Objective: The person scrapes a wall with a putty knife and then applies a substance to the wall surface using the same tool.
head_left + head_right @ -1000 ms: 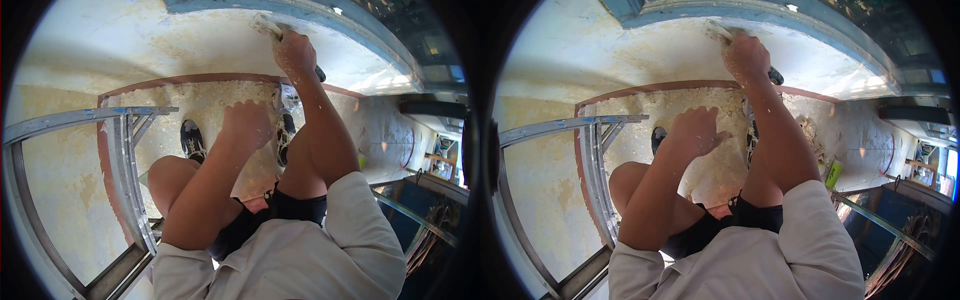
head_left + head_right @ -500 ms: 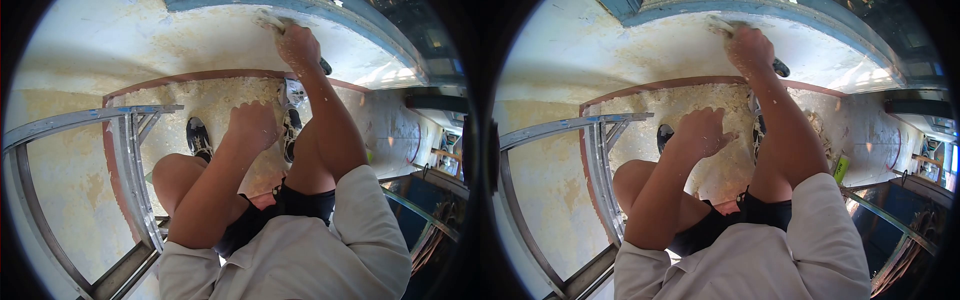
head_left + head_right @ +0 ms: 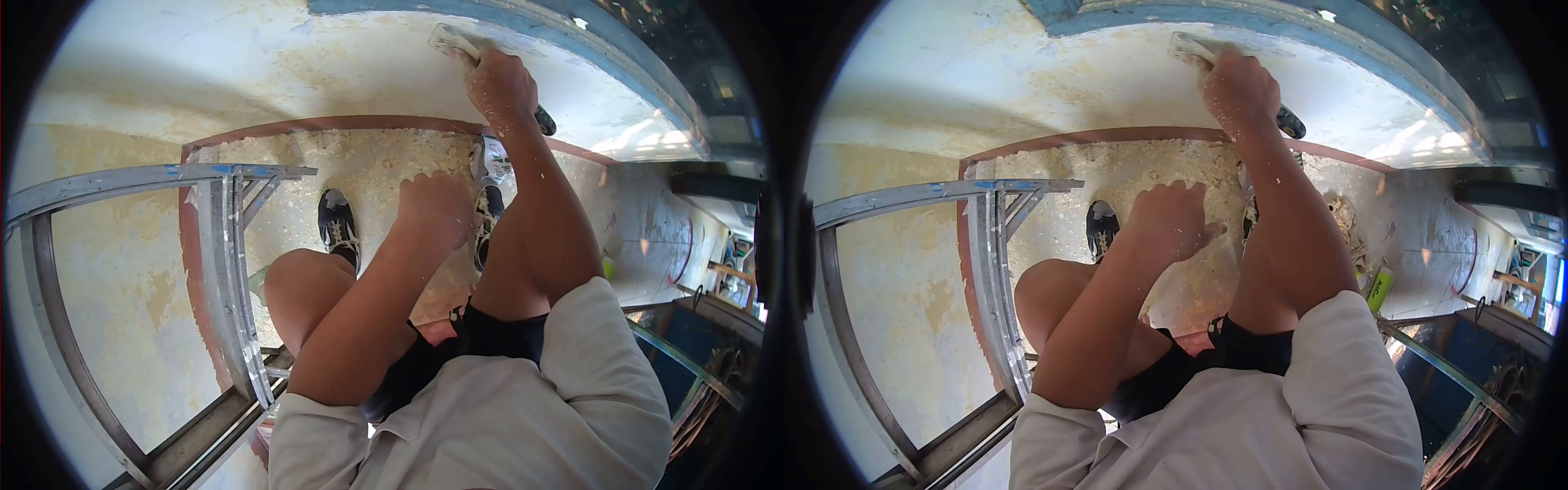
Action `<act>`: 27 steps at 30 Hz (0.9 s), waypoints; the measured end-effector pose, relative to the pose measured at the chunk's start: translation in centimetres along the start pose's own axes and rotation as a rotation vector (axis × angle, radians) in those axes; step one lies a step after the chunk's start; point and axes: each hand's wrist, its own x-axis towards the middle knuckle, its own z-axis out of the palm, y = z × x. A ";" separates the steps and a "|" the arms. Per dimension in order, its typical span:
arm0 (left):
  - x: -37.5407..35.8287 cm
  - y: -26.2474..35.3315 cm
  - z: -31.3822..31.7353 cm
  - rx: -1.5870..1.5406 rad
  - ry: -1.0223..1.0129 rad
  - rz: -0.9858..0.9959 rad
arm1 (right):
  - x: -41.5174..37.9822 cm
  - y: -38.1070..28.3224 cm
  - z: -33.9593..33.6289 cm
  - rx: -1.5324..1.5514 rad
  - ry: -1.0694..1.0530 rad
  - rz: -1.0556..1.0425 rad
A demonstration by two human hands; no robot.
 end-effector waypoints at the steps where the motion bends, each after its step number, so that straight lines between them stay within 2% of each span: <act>1: 0.0 -0.1 -0.2 -0.009 -0.017 0.012 | 0.2 -0.4 -0.1 -0.015 0.007 -0.018; 6: 0.0 0.3 -0.5 -0.005 -0.013 0.024 | 0.4 -0.5 0.8 -0.119 -0.020 -0.057; 8: -0.1 0.3 -0.4 -0.009 -0.002 0.025 | 0.1 0.3 0.3 -0.002 0.046 -0.025; 12: -0.2 0.1 -0.7 -0.030 0.003 0.027 | 0.3 -0.1 -0.2 0.002 0.039 0.001; 14: -0.1 0.4 -0.8 -0.049 0.005 0.031 | 0.4 -0.6 0.2 -0.093 0.019 -0.071; 17: -0.1 0.2 -0.1 0.009 0.007 0.017 | -0.4 -0.6 -0.4 -0.041 0.054 -0.047; 20: -0.5 -0.1 0.3 0.024 0.092 0.026 | -0.1 -1.5 -0.3 -0.004 0.045 -0.063; 23: -0.5 -0.5 -0.1 -0.039 -0.009 0.015 | 0.7 -3.2 2.1 -0.038 0.078 -0.177; 27: -0.7 -0.5 0.5 -0.018 0.034 -0.006 | 0.2 -3.1 1.2 -0.021 0.036 -0.118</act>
